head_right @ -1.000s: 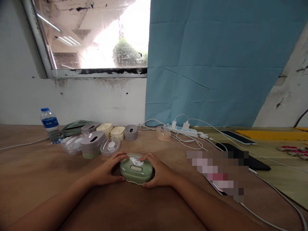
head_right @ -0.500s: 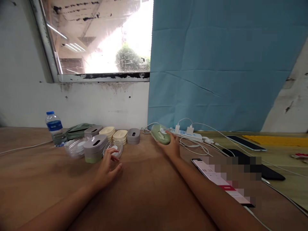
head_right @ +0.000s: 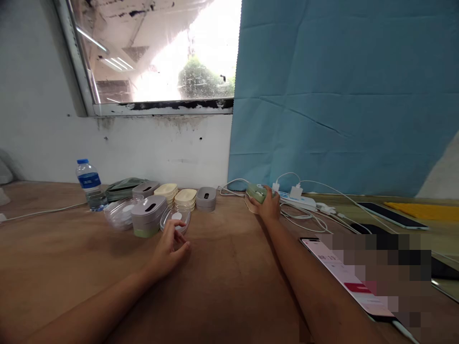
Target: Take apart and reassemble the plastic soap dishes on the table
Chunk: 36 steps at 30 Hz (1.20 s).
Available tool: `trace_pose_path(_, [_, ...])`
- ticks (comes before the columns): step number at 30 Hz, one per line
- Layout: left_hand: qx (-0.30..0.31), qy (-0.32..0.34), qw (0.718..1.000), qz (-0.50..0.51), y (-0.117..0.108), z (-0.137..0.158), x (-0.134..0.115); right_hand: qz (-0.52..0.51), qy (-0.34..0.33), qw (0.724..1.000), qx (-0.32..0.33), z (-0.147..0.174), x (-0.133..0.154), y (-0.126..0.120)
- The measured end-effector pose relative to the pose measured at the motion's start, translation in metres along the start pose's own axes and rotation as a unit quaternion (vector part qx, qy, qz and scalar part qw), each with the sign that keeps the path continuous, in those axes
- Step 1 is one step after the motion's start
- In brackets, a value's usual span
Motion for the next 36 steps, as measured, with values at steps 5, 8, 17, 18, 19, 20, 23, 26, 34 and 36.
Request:
trace_pose_path(5, [-0.002, -0.002, 1.0, -0.002, -0.001, 0.0, 0.0, 0.007, -0.014, 1.0, 0.014, 0.004, -0.002, 0.007])
trace_pose_path(8, [-0.009, 0.005, 1.0, -0.003, -0.002, 0.0, -0.001, 0.007, -0.023, 0.999, 0.026, 0.002, -0.004, 0.009])
trace_pose_path(17, [-0.006, 0.0, 1.0, -0.024, -0.002, 0.0, 0.0, 0.041, -0.056, 0.998, 0.008, 0.009, 0.004, -0.01])
trace_pose_path(18, [-0.007, 0.002, 0.999, -0.033, -0.004, -0.001, -0.001, 0.054, -0.071, 0.996, -0.017, 0.011, 0.013, -0.016])
trace_pose_path(19, [-0.01, 0.006, 0.999, -0.049, -0.006, -0.002, -0.002, 0.066, -0.097, 0.992, -0.039, 0.013, 0.027, -0.021])
trace_pose_path(20, [-0.011, 0.015, 0.997, -0.071, -0.008, -0.003, -0.003, 0.073, -0.134, 0.987, -0.043, 0.014, 0.044, -0.023])
trace_pose_path(23, [-0.017, 0.051, 0.986, -0.161, -0.016, -0.007, -0.007, 0.074, -0.272, 0.956, 0.084, 0.025, 0.106, -0.005])
trace_pose_path(26, [-0.033, 0.072, 0.972, -0.222, -0.024, -0.012, -0.005, 0.078, -0.336, 0.923, 0.172, 0.044, 0.157, 0.022])
trace_pose_path(34, [-0.058, 0.071, 0.965, -0.245, -0.031, -0.017, 0.006, 0.131, -0.232, 0.934, 0.24, 0.076, 0.179, 0.104])
trace_pose_path(36, [-0.058, 0.069, 0.966, -0.242, -0.031, -0.016, 0.005, 0.142, -0.181, 0.943, 0.239, 0.073, 0.171, 0.114])
Point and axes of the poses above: each hand's wrist, its own z-axis away from the middle knuckle, its own y-axis out of the palm, x = y × z, the point moved 7 cm from there along -z, towards the middle knuckle, and after that the axes turned 5 degrees about -z, right-handed, at the moved point
